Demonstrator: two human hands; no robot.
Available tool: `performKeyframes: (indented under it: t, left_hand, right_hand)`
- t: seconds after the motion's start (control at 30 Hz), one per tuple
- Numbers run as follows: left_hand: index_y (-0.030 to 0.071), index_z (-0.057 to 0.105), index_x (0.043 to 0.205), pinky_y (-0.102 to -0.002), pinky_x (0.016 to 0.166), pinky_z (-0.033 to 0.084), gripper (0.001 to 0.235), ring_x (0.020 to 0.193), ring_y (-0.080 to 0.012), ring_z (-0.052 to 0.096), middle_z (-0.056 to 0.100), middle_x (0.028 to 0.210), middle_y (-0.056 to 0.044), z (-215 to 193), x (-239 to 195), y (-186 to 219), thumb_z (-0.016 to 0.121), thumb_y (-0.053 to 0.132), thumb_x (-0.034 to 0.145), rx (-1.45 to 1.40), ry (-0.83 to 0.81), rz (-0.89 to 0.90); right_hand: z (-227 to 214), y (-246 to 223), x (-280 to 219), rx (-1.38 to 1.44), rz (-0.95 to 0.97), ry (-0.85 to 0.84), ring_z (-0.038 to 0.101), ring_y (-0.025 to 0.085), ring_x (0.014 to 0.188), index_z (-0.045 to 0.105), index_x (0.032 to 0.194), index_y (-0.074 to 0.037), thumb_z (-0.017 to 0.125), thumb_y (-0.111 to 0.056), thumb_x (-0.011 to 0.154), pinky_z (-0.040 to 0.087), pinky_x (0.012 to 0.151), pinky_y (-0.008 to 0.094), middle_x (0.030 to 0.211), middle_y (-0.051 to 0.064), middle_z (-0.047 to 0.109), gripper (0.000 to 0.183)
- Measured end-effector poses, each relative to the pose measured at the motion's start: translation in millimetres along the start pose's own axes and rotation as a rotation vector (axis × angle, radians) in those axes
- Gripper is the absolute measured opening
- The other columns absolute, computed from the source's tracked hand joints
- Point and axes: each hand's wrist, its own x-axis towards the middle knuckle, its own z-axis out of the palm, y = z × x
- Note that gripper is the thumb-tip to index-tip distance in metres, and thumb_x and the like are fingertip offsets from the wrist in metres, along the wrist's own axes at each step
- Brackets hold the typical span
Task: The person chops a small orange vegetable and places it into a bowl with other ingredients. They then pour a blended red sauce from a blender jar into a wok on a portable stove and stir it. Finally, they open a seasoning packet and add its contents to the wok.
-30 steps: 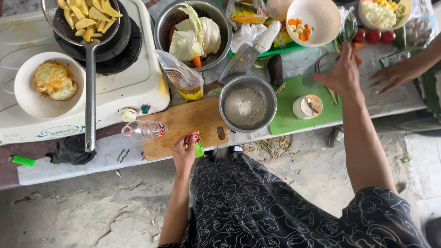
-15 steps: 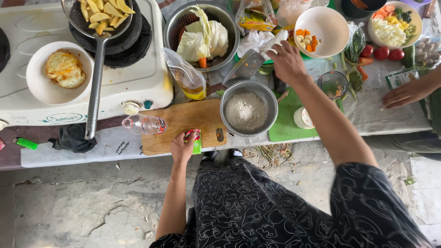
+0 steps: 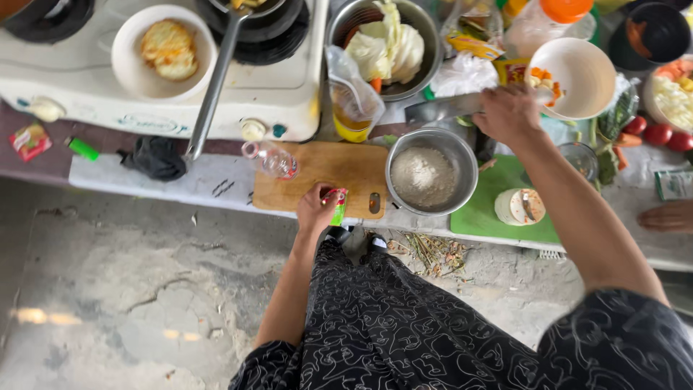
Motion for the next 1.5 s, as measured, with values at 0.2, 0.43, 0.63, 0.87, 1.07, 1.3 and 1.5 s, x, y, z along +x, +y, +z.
performKeyframes:
  t: [0.2,0.43,0.63,0.87,1.07,1.3,1.5]
  left_hand:
    - [0.015,0.077,0.100,-0.040,0.078,0.058,0.020,0.090,-0.0280,0.075,0.078,0.096,-0.008,11.3,2.2,-5.0,0.076,0.028,0.085,0.078,0.091,-0.060]
    - [0.011,0.073,0.101,-0.042,0.076,0.057,0.031,0.084,-0.0305,0.074,0.077,0.091,-0.011,16.0,6.0,-15.5,0.082,0.030,0.079,0.122,0.080,-0.069]
    - [0.008,0.072,0.097,-0.041,0.073,0.058,0.025,0.081,-0.0293,0.076,0.078,0.088,-0.010,11.2,6.4,-15.3,0.082,0.022,0.079,0.093,0.055,0.028]
    - [0.007,0.074,0.091,-0.041,0.072,0.060,0.024,0.079,-0.0295,0.077,0.079,0.088,-0.009,3.8,2.7,-0.3,0.085,0.023,0.077,0.067,0.049,0.069]
    - [0.007,0.075,0.097,-0.039,0.076,0.060,0.025,0.084,-0.0284,0.078,0.079,0.091,-0.010,5.0,2.0,-1.4,0.083,0.020,0.078,0.048,0.017,0.006]
    - [0.005,0.074,0.095,-0.041,0.078,0.059,0.020,0.084,-0.0315,0.076,0.079,0.091,-0.012,3.8,4.8,-17.1,0.078,0.011,0.076,-0.005,-0.004,0.109]
    - [0.002,0.072,0.089,-0.041,0.078,0.059,0.017,0.083,-0.0317,0.076,0.078,0.088,-0.014,4.9,6.5,-22.1,0.080,0.012,0.078,0.002,-0.050,0.044]
  right_hand:
    - [-87.8,-16.4,-91.4,0.370,0.255,0.123,0.065,0.034,0.060,0.068,0.105,-0.006,0.063,-0.030,0.106,0.052,0.058,0.049,0.071,0.015,0.066,0.025]
    - [-83.9,-179.9,-163.4,1.609,0.113,0.386,0.063,0.015,0.081,0.057,0.105,-0.005,0.037,-0.018,0.114,0.057,0.070,0.032,0.088,0.007,0.063,0.025]
    - [-28.2,-327.9,-128.6,1.561,0.313,0.100,0.062,0.022,0.053,0.050,0.099,-0.001,0.049,-0.009,0.107,0.048,0.043,0.037,0.070,0.011,0.066,0.011]
    - [11.3,-352.0,-99.7,1.297,0.262,0.266,0.067,0.041,0.063,0.049,0.107,0.003,0.053,-0.008,0.103,0.050,0.052,0.049,0.072,0.025,0.067,0.012]
    - [19.4,-356.3,-102.4,1.238,0.227,0.260,0.066,0.039,0.055,0.046,0.106,0.002,0.050,-0.007,0.103,0.051,0.049,0.048,0.069,0.021,0.067,0.011]
    - [12.1,-359.4,-99.3,1.167,0.300,0.132,0.064,0.038,0.049,0.046,0.105,0.001,0.050,-0.010,0.104,0.049,0.042,0.047,0.065,0.022,0.065,0.012]
    - [-13.7,-366.0,-102.8,1.072,0.286,0.303,0.062,0.041,0.051,0.047,0.107,0.000,0.052,-0.012,0.103,0.047,0.045,0.051,0.065,0.024,0.064,0.013]
